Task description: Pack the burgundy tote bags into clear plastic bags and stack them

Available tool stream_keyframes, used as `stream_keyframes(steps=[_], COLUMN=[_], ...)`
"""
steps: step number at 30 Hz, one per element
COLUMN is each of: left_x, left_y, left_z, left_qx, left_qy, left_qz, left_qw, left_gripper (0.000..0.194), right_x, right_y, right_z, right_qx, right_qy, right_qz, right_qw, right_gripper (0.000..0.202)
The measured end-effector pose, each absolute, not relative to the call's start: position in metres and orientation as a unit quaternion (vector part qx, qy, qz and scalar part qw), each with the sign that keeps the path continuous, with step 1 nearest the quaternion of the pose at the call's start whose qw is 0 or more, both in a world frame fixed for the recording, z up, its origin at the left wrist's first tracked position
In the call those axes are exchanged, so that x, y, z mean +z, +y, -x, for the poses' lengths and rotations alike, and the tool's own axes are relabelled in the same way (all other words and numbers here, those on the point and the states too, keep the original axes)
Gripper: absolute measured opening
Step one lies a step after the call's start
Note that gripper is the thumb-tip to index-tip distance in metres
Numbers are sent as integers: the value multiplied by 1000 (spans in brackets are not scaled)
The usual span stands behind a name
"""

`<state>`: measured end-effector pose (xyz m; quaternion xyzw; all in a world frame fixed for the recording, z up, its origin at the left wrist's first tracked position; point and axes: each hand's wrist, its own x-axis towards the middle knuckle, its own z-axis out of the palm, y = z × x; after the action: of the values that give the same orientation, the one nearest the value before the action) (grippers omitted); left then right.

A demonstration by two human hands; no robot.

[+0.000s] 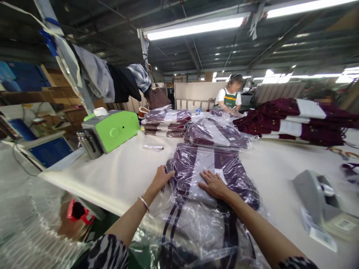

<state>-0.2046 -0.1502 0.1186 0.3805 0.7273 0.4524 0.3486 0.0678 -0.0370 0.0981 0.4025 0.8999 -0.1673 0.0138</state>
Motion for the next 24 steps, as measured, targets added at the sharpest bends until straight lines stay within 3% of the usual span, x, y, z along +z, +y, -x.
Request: stream_keyframes(steps=[3,6,8,13,18,24], left_x=[113,112,118,143,139,112], left_y=[-175,-198,-201,-157,-107,-108], left_z=[219,223,218,194,187,212], left_qx=[360,207,201,209,160,157], left_qy=[792,832,836,810,812,829], left_qz=[-436,-489,-490,-548,-560,-527], left_qw=[232,159,140,0,43,108], left_gripper=[75,48,39,40,32,24], right_x=[94,90,90,103,112,96], right_y=[-37,-36,-33,-23,-21,-15], right_z=[-69,-72,-72,-37,32,68], right_qx=[-150,-133,-134,-133,-108,-106], right_qy=[901,905,905,910,914,918], right_qz=[-407,-404,-403,-392,-391,-383], right_qw=[16,21,31,32,3,4], right_gripper=[82,81,81,68,58,58])
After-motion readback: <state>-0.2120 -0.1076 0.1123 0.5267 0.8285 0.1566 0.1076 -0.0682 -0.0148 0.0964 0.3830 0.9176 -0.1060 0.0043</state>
